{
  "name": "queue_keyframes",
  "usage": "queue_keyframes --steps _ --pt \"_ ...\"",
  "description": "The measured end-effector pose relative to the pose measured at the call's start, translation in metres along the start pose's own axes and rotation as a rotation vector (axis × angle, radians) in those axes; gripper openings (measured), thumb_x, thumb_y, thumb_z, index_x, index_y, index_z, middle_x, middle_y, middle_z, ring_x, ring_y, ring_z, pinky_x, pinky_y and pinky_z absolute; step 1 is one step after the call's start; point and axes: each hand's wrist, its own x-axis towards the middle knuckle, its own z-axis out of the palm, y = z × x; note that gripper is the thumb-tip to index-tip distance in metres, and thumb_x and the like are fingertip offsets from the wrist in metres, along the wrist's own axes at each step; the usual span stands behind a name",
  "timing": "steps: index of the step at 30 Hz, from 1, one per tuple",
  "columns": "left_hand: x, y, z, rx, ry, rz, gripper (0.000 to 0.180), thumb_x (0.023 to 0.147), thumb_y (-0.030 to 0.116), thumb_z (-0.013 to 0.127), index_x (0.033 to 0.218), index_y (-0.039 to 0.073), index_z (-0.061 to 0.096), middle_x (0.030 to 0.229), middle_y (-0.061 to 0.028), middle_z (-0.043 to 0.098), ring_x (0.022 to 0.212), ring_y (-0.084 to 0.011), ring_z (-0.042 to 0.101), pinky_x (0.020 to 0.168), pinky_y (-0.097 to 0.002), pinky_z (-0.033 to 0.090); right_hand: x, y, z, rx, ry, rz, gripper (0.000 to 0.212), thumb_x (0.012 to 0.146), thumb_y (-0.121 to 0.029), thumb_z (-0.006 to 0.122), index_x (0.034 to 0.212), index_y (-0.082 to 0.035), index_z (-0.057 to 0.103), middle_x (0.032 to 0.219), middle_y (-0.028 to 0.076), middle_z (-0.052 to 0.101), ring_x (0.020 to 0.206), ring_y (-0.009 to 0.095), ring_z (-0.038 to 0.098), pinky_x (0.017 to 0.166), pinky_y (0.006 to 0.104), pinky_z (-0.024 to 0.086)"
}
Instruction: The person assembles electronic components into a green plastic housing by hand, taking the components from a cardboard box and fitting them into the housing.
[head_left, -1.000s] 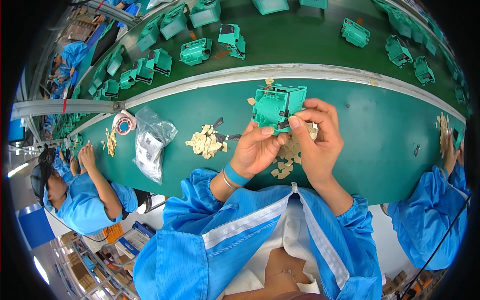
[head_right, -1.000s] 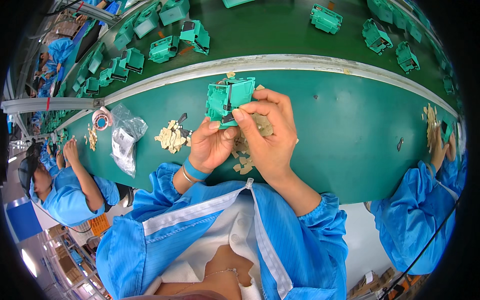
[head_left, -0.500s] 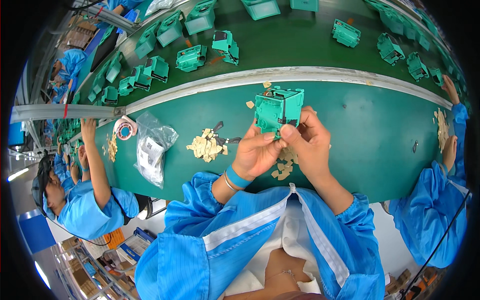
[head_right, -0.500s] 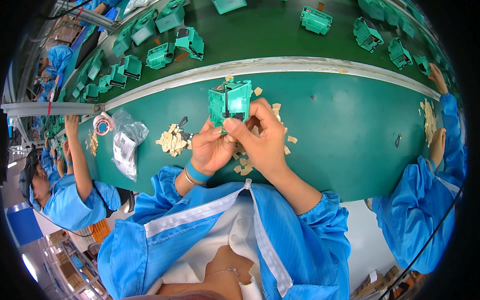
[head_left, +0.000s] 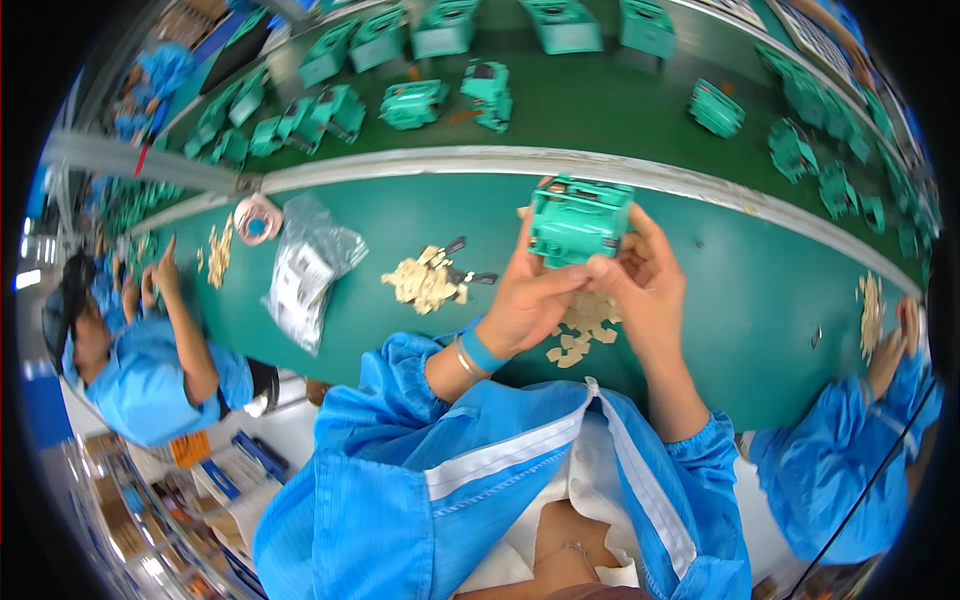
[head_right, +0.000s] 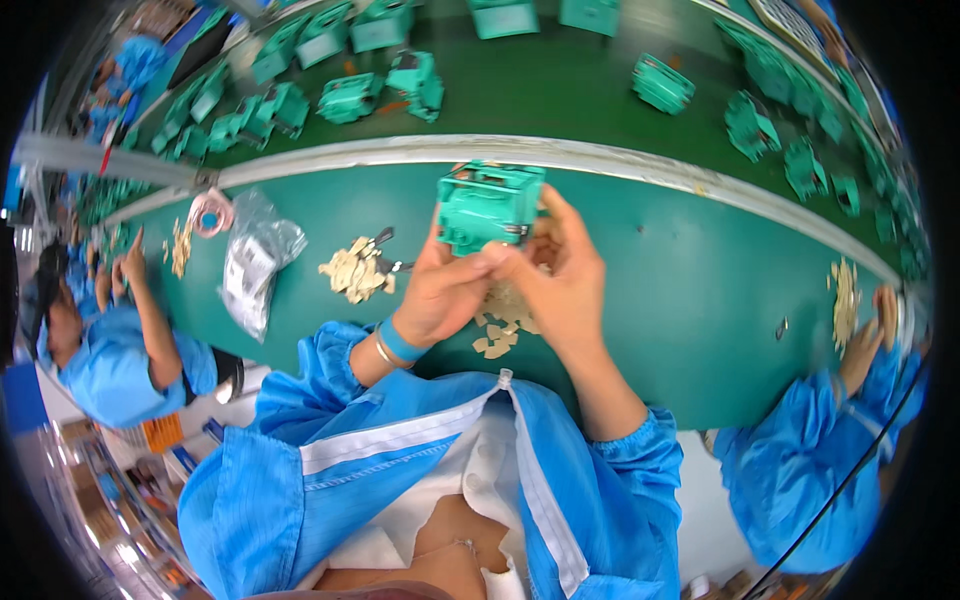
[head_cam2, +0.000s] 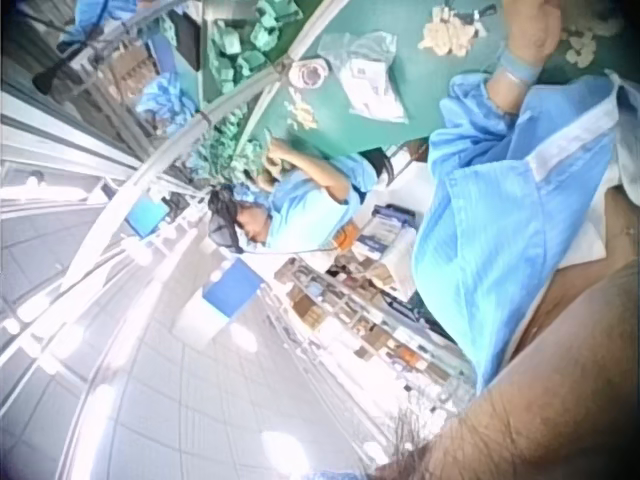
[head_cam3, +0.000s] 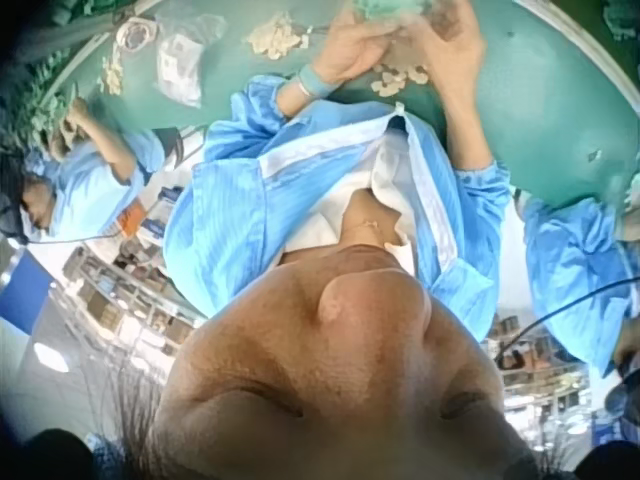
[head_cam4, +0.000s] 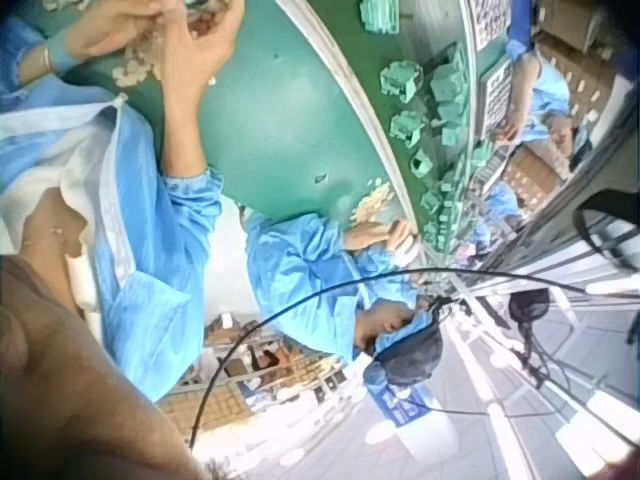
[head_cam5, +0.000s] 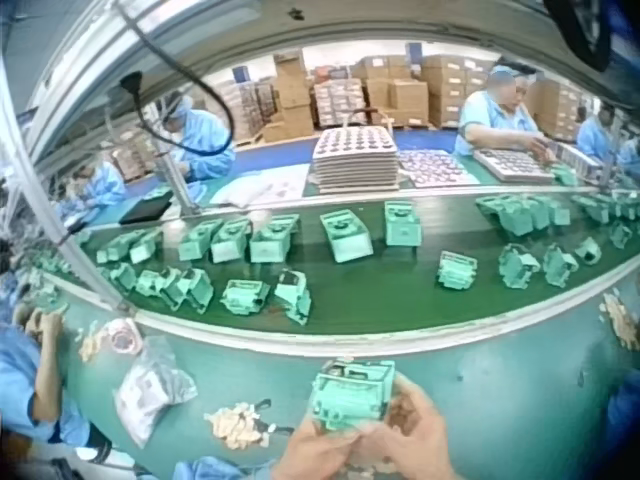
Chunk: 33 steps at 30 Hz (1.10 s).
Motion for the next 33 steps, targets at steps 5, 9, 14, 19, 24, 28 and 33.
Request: queue_keyframes --steps 5,9,14,19,24,28,33 --pt "-0.009 -0.005 -0.001 0.334 0.145 0.139 0.087 0.081 0.0 0.061 0.145 0.013 0.004 0.126 -0.0125 0.043 0.084 -0.015 0.06 0.067 -0.0277 0.05 0.068 0.005 -0.023 0.08 0.048 0.183 0.029 0.088 -0.023 0.061 0.101 0.003 0.059 0.068 0.0 0.052 0.061 0.006 0.049 0.056 0.0216 0.041" --pt "-0.02 -0.015 0.005 0.776 -0.143 0.198 0.069 0.08 0.004 0.064 0.138 0.009 0.028 0.111 -0.0072 0.051 0.07 -0.0116 0.059 0.056 -0.0241 0.048 0.165 0.036 -0.056 -0.09 0.13 0.204 0.041 0.088 -0.032 0.061 0.102 0.007 0.058 0.082 0.006 0.056 0.062 0.009 0.05 0.058 0.0215 0.041" --pt "-0.027 -0.016 0.0 1.127 -0.399 0.638 0.048 0.075 0.006 0.068 0.12 0.006 0.053 0.089 -0.005 0.056 0.059 -0.0143 0.056 0.051 -0.0255 0.045 0.118 0.006 0.015 -0.91 0.093 -0.467 0.036 0.079 -0.017 0.066 0.11 -0.003 0.056 0.112 0.018 0.051 0.079 0.023 0.057 0.074 0.0311 0.045" --pt "-0.033 -0.011 0.001 1.169 -0.388 1.128 0.027 0.07 0.005 0.068 0.096 0.007 0.067 0.079 -0.0022 0.057 0.059 -0.0144 0.057 0.047 -0.0263 0.044 0.033 0.031 0.072 -0.831 -0.792 -0.408 0.022 0.069 -0.015 0.073 0.085 -0.005 0.062 0.092 0.008 0.054 0.088 0.028 0.053 0.075 0.0375 0.046" --pt "-0.032 -0.013 0.005 1.136 -0.364 1.214 0.027 0.066 0.002 0.066 0.092 0.006 0.069 0.078 -0.0014 0.058 0.059 -0.0138 0.057 0.047 -0.0252 0.044 0.024 0.041 0.07 -0.887 -0.764 -0.368 0.018 0.069 -0.007 0.071 0.08 -0.003 0.057 0.084 0.009 0.053 0.083 0.029 0.052 0.071 0.0366 0.044" --pt "-0.034 -0.016 0.004 1.115 -0.334 1.204 0.024 0.067 0.002 0.065 0.091 0.006 0.068 0.079 -0.0017 0.06 0.06 -0.0154 0.058 0.048 -0.027 0.045 0.021 0.023 0.059 -0.869 -0.716 -0.381 0.013 0.074 -0.003 0.066 0.085 -0.004 0.058 0.084 0.01 0.055 0.081 0.028 0.055 0.068 0.0355 0.047" --pt "-0.03 -0.001 0.0 1.254 -0.233 1.109 0.021 0.069 0.005 0.069 0.09 0.01 0.067 0.082 -0.0035 0.06 0.065 -0.0195 0.06 0.055 -0.0295 0.048 0.019 -0.003 0.02 -0.626 -0.331 -0.375 0.019 0.075 0.004 0.063 0.093 -0.002 0.062 0.08 0.009 0.063 0.069 0.022 0.062 0.059 0.0289 0.049"
